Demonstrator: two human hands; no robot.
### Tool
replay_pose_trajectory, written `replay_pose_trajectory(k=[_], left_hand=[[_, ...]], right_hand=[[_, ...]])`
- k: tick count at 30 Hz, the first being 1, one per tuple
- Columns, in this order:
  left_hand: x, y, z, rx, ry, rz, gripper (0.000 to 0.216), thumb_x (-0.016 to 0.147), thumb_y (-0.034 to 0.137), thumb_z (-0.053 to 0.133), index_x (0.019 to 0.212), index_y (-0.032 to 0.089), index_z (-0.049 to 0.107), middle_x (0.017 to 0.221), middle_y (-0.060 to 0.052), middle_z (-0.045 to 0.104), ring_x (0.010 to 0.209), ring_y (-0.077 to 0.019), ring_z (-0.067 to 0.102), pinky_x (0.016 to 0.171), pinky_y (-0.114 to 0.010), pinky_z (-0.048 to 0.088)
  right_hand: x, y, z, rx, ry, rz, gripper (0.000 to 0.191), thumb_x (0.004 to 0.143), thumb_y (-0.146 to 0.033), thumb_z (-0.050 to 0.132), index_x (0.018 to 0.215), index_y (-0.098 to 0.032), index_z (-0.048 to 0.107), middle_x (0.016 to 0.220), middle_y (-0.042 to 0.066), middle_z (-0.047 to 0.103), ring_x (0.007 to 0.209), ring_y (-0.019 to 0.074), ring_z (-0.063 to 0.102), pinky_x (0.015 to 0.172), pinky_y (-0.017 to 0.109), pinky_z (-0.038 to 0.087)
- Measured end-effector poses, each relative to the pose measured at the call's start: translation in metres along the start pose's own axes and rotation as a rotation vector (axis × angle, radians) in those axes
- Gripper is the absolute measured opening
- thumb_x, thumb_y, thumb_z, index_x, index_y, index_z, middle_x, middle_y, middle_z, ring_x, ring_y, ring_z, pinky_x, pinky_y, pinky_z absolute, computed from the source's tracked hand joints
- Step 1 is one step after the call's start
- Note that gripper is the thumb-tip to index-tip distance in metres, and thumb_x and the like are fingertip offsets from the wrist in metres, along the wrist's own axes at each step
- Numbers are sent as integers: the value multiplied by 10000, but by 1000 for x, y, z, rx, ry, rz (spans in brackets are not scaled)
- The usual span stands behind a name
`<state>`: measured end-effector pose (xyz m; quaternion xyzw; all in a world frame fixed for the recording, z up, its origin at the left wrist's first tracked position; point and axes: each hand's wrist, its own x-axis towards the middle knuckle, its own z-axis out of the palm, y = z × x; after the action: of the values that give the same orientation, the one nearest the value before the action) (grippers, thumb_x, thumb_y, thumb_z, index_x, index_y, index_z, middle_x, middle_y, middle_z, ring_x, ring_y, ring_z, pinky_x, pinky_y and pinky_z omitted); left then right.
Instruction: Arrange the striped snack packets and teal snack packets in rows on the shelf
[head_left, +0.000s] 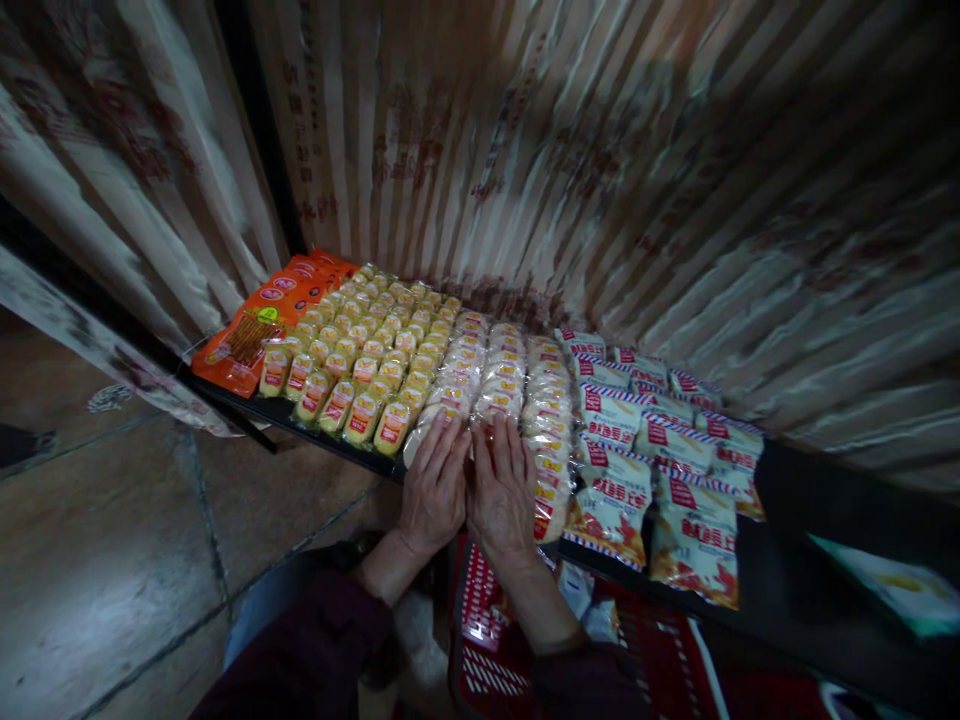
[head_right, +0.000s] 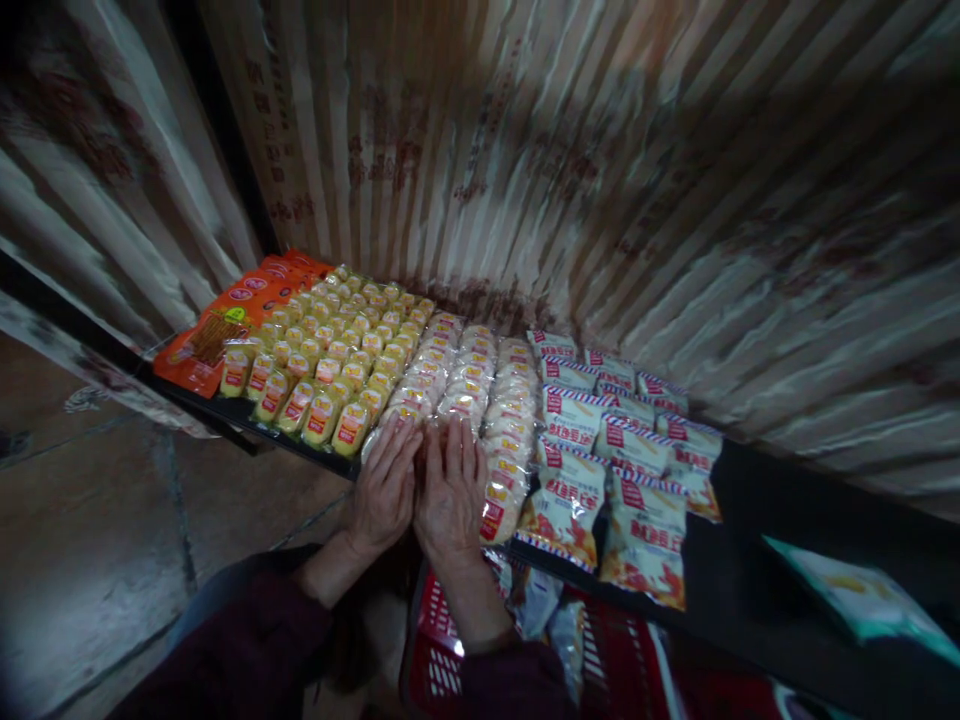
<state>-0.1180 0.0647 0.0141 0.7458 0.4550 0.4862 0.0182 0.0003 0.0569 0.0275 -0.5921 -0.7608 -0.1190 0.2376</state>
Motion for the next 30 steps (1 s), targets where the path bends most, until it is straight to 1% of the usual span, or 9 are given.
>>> replay_pose_trajectory(k=[3,6,9,11,15,18,23,26,30], left_hand=[[-4,3,10,18,-52,-43,474,956,138,316,1424,136,388,1426,-154,495,1444,-229,254,1112,-464,402],[-7,5,18,5,-61,-68,465,960,146,302,1416,137,395,1441,-152,478,1444,-230,256,1115,-483,390],[-7,8,19,-4,-47,-73,434,961,152,317,1376,113,435,1447,-162,467,1447,-232,248,1125,-486,367],[-7,12,18,15,-52,-62,415,955,152,337,1348,108,462,1446,-161,469,1451,-235,238,1131,-485,352],[-7,22,16,131,-45,-74,429,936,163,377,1356,133,460,1475,-146,436,1462,-256,201,1150,-523,292],[-9,29,18,219,-32,-131,468,930,186,403,1394,134,420,1511,-159,374,1471,-281,155,1156,-552,258],[-11,40,22,226,-95,-173,526,923,195,422,1446,186,366,1579,-127,231,1480,-315,66,1150,-590,244],[-10,47,27,236,-135,-164,545,900,161,451,1439,224,394,1603,-108,145,1477,-347,27,1135,-617,244],[-7,55,31,258,-164,-159,544,877,153,497,1407,263,444,1598,-90,177,1474,-365,25,1112,-639,271]], right_hand=[[-4,8,2,6,-8,1,456,949,-215,383,1380,-94,470,1462,228,426,1426,291,275,1098,525,300],[-4,11,2,54,13,4,457,951,-213,388,1394,-121,455,1472,203,420,1430,279,267,1089,507,330],[-3,13,-5,97,59,-19,491,954,-206,395,1440,-140,384,1509,185,370,1443,272,237,1095,501,330],[-7,15,-14,105,81,-24,530,952,-190,399,1475,-159,317,1536,170,326,1452,269,217,1110,509,306],[-30,26,-29,77,112,27,627,947,-198,424,1523,-211,178,1583,134,232,1461,285,192,1127,547,257],[-50,34,-31,65,127,86,675,945,-225,447,1534,-214,117,1589,136,209,1464,306,171,1113,564,272],[-62,42,-26,60,102,93,697,940,-292,482,1532,-204,125,1578,159,230,1459,331,172,1090,586,290],[-61,45,-24,67,94,84,678,936,-283,485,1526,-201,160,1583,169,205,1455,335,178,1079,578,303],[-62,51,-22,77,77,85,614,940,-276,473,1504,-197,244,1571,175,240,1448,327,207,1074,567,309]])
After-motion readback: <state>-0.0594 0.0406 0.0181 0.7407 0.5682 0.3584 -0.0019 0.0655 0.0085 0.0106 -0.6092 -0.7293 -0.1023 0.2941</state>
